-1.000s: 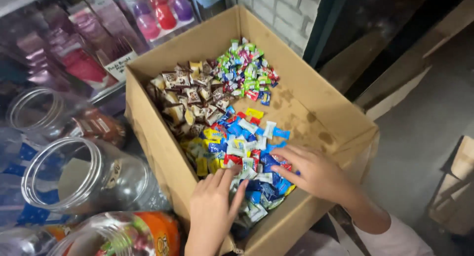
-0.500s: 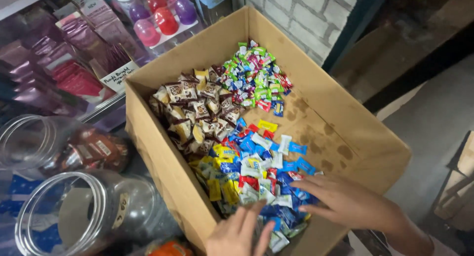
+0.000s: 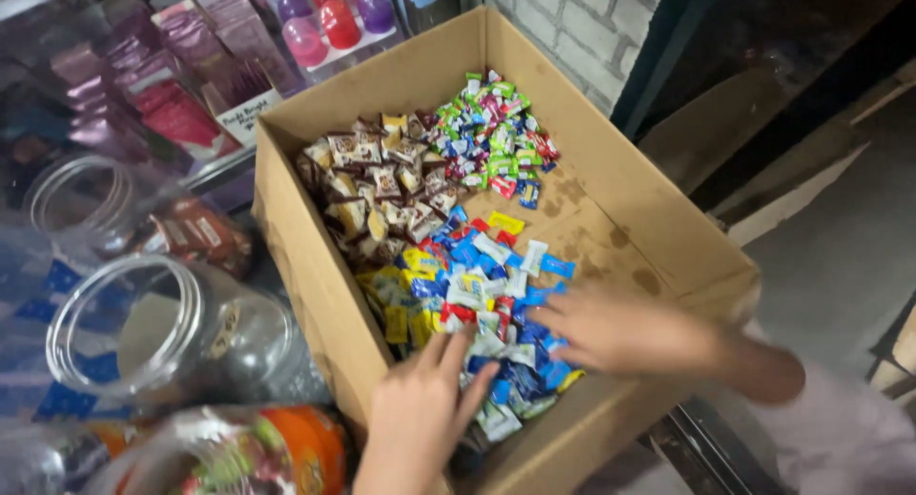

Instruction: Sort various types of lollipops and candies from a large cardboard box into multiple plastic jars.

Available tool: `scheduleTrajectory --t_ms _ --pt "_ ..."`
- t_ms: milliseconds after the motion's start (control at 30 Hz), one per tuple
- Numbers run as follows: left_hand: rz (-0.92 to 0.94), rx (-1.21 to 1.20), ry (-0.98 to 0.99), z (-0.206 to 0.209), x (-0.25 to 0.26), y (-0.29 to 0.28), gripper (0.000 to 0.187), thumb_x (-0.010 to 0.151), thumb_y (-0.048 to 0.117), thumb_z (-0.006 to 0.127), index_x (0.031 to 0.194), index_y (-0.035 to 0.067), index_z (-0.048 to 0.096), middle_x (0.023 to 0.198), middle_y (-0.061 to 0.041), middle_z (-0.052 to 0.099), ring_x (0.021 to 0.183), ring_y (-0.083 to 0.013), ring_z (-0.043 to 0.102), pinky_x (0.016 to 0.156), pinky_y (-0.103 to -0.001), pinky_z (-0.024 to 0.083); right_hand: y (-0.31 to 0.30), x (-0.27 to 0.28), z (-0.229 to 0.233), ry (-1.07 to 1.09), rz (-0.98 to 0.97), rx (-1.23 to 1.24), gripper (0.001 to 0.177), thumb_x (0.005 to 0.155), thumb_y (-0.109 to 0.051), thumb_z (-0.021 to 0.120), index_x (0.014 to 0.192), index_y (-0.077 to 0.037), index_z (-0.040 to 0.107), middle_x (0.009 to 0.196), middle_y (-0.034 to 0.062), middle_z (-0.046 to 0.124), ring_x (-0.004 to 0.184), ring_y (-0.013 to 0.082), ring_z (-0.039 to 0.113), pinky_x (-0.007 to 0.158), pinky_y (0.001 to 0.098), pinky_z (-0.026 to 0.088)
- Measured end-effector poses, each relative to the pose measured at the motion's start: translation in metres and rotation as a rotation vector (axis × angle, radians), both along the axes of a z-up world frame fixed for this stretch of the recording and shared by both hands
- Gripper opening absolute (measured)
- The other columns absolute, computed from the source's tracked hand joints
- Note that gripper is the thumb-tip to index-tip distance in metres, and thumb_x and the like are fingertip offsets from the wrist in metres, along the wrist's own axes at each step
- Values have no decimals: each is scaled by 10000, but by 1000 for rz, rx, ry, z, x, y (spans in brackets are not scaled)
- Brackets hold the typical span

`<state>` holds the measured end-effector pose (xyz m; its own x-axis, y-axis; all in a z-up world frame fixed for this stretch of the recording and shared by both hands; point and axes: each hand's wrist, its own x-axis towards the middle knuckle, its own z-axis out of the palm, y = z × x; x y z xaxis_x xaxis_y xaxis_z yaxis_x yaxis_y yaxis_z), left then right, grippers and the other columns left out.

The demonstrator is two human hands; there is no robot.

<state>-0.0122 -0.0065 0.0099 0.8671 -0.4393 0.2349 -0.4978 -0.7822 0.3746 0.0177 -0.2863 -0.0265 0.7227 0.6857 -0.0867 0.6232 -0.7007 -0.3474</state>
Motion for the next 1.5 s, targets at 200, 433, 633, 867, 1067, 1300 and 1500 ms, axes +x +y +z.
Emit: scheduleTrajectory --t_ms 200,433,633,867,1067,1300,1500 --pt "-44 26 103 27 36 -21 390 955 411 655 1146 70 651 984 -128 703 750 -335 726 627 -437 567 3 104 -16 219 64 1 325 926 -249 626 1200 -76 596 1014 199 682 958 369 687 810 490 548" --pt "-27 -4 258 6 62 -21 357 933 415 627 1165 145 659 1002 -109 727 801 -333 728 695 -466 563 17 124 -65 -32 -13 -206 483 891 -96 640 1357 -118 512 1257 256 566 1061 447 638 814 520 551" --pt "-69 117 261 -5 60 -20 483 931 489 625 1193 84 630 1025 -188 711 897 -377 705 722 -477 567 17 121 -74 68 -24 -237 738 830 -45 657 1502 -161 375 1407 226 477 1052 435 649 796 523 558" --pt "-19 108 263 4 56 -20 528 945 478 609 1254 50 607 1120 -193 699 877 -387 708 712 -472 570 24 119 -47 -3 -38 -188 837 687 -62 744 1452 -156 416 1293 158 544 1156 388 581 947 475 504" --pt "-31 25 213 -2 59 -15 482 942 442 634 1218 47 623 1103 -193 702 872 -396 705 701 -472 566 18 130 -83 -109 121 44 696 769 -42 693 1430 -116 488 1221 164 571 1116 407 579 910 494 496" --pt "30 -127 341 8 63 -14 325 948 372 624 1185 150 651 1101 -117 716 833 -374 714 732 -472 550 25 124 -36 -71 45 -41 317 858 -123 662 1170 -144 612 1077 122 663 1019 360 660 823 482 530" --pt "57 -187 231 7 68 -15 416 868 206 723 1228 89 550 1169 -169 638 892 -413 680 687 -487 532 44 108 -8 491 -7 445 219 960 -193 679 1144 -95 614 988 54 725 906 156 729 747 333 579"
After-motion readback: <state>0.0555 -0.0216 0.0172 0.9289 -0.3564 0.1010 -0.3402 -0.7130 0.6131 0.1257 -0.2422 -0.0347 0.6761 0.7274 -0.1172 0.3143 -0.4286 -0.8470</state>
